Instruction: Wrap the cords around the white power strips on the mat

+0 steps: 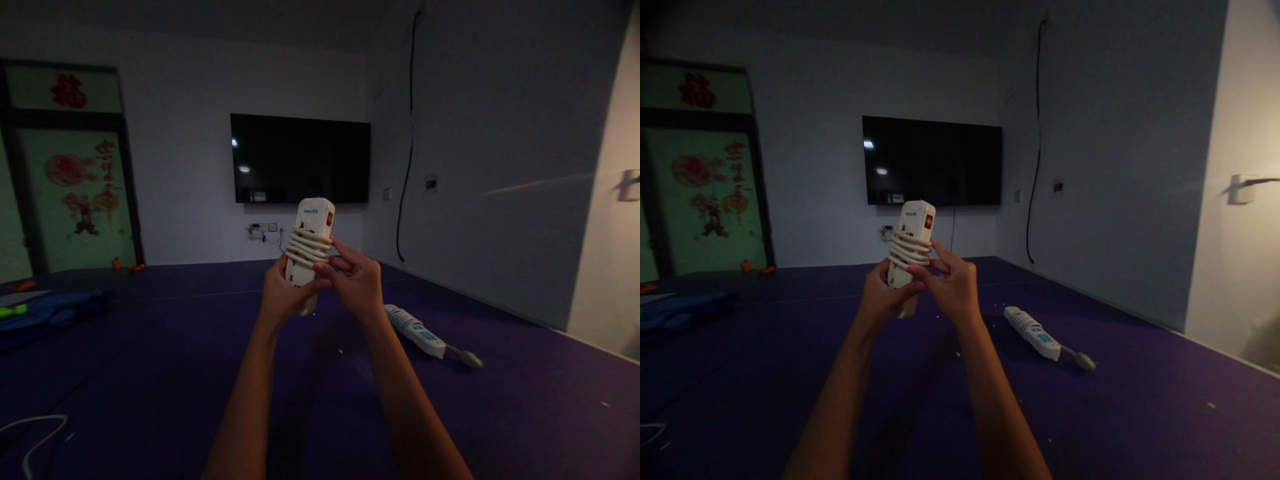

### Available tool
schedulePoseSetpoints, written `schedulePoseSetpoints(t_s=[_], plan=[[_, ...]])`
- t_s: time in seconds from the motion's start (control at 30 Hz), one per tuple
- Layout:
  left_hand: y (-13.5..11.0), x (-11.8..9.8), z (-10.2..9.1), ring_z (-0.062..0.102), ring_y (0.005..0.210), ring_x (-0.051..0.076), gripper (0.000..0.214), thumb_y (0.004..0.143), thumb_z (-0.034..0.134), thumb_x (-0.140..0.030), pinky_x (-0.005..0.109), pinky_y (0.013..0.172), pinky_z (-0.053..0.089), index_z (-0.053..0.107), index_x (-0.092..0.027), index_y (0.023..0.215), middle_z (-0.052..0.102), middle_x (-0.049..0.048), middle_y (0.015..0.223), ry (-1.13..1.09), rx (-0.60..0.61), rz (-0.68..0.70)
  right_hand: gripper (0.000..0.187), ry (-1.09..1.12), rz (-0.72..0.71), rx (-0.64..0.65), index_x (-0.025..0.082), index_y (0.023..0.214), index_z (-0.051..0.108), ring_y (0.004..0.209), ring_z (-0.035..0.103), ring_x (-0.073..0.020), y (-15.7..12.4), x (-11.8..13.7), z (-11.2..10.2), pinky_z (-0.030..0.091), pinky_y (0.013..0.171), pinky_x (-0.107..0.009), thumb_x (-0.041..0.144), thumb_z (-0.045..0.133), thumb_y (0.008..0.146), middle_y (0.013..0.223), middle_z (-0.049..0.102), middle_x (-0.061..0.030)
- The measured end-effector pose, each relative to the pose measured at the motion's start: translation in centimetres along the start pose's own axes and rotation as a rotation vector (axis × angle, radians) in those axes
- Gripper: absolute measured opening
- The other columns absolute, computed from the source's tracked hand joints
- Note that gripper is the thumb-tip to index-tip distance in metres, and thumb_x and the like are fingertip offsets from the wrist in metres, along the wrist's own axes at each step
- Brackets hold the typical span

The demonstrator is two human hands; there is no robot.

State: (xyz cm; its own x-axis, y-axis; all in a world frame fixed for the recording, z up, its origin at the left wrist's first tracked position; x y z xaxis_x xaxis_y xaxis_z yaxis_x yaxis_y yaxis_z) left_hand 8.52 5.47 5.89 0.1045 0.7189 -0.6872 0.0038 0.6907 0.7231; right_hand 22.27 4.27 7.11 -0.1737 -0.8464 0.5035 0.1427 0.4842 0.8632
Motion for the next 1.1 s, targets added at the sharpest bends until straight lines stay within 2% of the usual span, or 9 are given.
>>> schedulePoseSetpoints(t_s=[0.2,0.4,0.53,0.67,0.87,1.0,1.1], plan=[[0.0,0.3,-0.4,0.057,0.066,0.014,0.04,0.049,0.082,-0.028,0.025,0.059,0.044,0.065,-0.015,0.084,0.067,0.0032,0.077,-0.037,0.003,-0.043,0.065,0.048,-0.027,0.062,0.016,0.123,0.059,0.077,0.068,-0.0223,0.0,0.2,-0.1,0.057,0.065,-0.034,0.037,0.076,0.064,0.088,0.074,-0.0087],[0.0,1.1,-0.8,0.055,0.063,0.012,0.034,0.048,0.08,-0.024,0.023,0.06,0.042,0.065,-0.015,0.077,0.064,0.0,0.072,-0.215,0.018,-0.106,0.063,0.14,0.02,0.227,0.02,0.125,0.057,0.079,0.067,-0.0215,0.0,0.4,0.0,0.056,0.059,-0.031,0.037,0.074,0.067,0.094,0.072,-0.0098],[-0.2,1.2,-0.2,0.053,0.06,0.01,0.034,0.047,0.079,-0.025,0.022,0.056,0.04,0.065,-0.014,0.077,0.063,0.0001,0.07,-0.323,0.033,-0.164,0.063,0.148,-0.001,0.189,0.02,0.123,0.059,0.073,0.066,-0.0175,0.1,0.6,-0.6,0.055,0.055,-0.027,0.033,0.077,0.065,0.093,0.072,-0.0101],[-0.4,1.7,0.7,0.046,0.049,0.008,0.031,0.05,0.074,-0.029,0.021,0.049,0.035,0.062,-0.015,0.075,0.056,-0.003,0.059,-0.47,0.048,-0.223,0.064,0.211,-0.005,0.128,0.02,0.12,0.061,0.081,0.066,-0.0185,0.3,0.1,-0.6,0.055,0.058,-0.026,0.037,0.079,0.06,0.094,0.071,-0.0104],[-0.6,2.8,1.3,0.045,0.046,0.008,0.03,0.052,0.068,-0.032,0.022,0.045,0.031,0.056,-0.015,0.074,0.053,-0.0025,0.06,-0.609,0.14,-0.318,0.075,0.253,0.135,0.11,0.017,0.124,0.057,0.076,0.066,-0.0182,0.3,-2.2,1.1,0.055,0.062,-0.029,0.046,0.077,0.058,0.107,0.068,-0.0125],[-0.8,2.7,1.7,0.041,0.045,0.008,0.029,0.054,0.061,-0.035,0.024,0.044,0.027,0.054,-0.016,0.075,0.052,-0.0007,0.062,-0.642,0.222,-0.321,0.085,0.255,0.183,0.108,0.015,0.129,0.052,0.09,0.065,-0.0226,0.3,-3.3,1.8,0.055,0.067,-0.03,0.047,0.077,0.055,0.118,0.063,-0.0146],[-1.0,2.9,2.2,0.04,0.046,0.009,0.032,0.054,0.059,-0.038,0.025,0.044,0.024,0.053,-0.016,0.076,0.052,0.0007,0.063,-0.651,0.283,-0.343,0.078,0.28,0.171,0.157,0.017,0.123,0.058,0.101,0.062,-0.0247,0.4,-2.9,1.9,0.054,0.073,-0.03,0.048,0.077,0.054,0.123,0.06,-0.0121]])
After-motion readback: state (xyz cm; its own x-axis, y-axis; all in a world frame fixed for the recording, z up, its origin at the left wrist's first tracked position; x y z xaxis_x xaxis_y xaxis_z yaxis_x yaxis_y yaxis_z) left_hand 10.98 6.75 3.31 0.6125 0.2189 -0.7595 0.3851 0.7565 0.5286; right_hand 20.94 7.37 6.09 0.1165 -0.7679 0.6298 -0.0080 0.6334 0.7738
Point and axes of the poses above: each hand's wrist, its own y-axis towards the middle knuckle, its own z-axis out of the palm, x = y × z, the point moved 7 cm from there along y, towards the middle knuckle
